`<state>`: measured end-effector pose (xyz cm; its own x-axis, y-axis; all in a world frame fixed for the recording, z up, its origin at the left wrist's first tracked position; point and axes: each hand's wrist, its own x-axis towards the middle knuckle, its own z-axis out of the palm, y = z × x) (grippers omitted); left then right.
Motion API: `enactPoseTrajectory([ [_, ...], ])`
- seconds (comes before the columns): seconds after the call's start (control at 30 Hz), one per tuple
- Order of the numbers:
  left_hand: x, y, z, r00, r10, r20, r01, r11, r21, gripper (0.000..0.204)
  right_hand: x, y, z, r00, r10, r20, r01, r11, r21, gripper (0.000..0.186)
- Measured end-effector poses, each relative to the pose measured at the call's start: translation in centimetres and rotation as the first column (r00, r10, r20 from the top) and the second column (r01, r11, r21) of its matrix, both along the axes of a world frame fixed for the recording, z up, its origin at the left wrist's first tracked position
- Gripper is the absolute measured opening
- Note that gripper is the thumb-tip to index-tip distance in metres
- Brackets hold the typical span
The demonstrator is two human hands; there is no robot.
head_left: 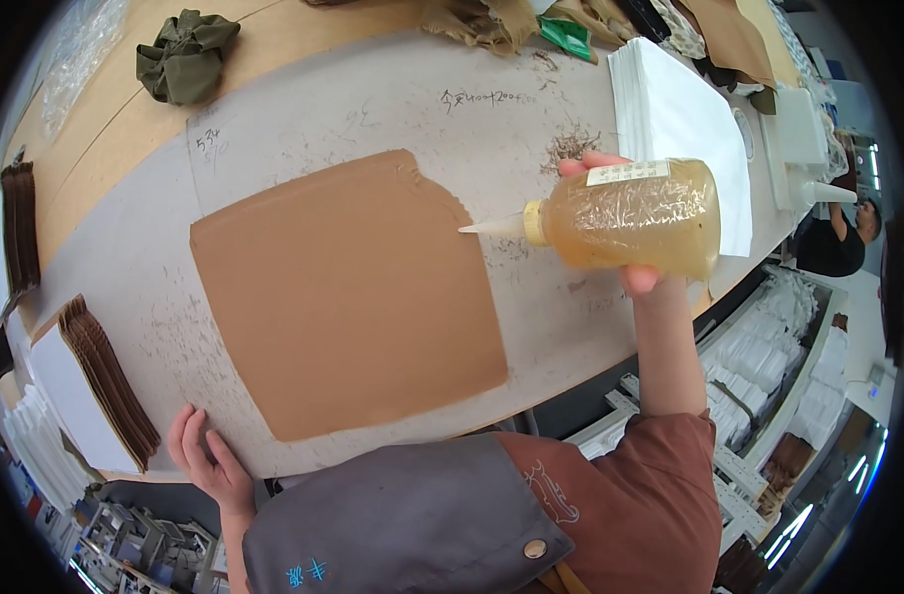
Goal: Applying glue and paper lining to leather pieces on a workshop table.
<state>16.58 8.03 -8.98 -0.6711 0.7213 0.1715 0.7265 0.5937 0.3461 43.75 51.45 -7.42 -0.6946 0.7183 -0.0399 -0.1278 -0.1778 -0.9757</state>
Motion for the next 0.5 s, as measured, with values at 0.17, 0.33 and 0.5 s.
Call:
enactPoseTrajectory([
  [0.17, 0.0, 0.1, 0.0, 1.0, -0.007, 0.011, 0.007, 1.0, 0.008, 0.025, 0.8, -0.5, 0.2, 1.0, 0.023, 0.006, -0.023, 0.999, -0.04, 0.113],
  [0.33, 0.0, 0.3, 0.0, 1.0, -0.005, 0.014, 0.005, 1.0, -0.008, 0.025, 2.2, -1.0, -0.4, 0.998, 0.062, -0.004, -0.062, 0.995, -0.072, 0.111],
  [0.5, 0.1, 0.3, -0.1, 1.0, 0.005, 0.009, -0.005, 1.0, -0.007, 0.026, 3.4, -1.5, -0.8, 0.989, 0.134, -0.07, -0.138, 0.988, -0.062, 0.109],
])
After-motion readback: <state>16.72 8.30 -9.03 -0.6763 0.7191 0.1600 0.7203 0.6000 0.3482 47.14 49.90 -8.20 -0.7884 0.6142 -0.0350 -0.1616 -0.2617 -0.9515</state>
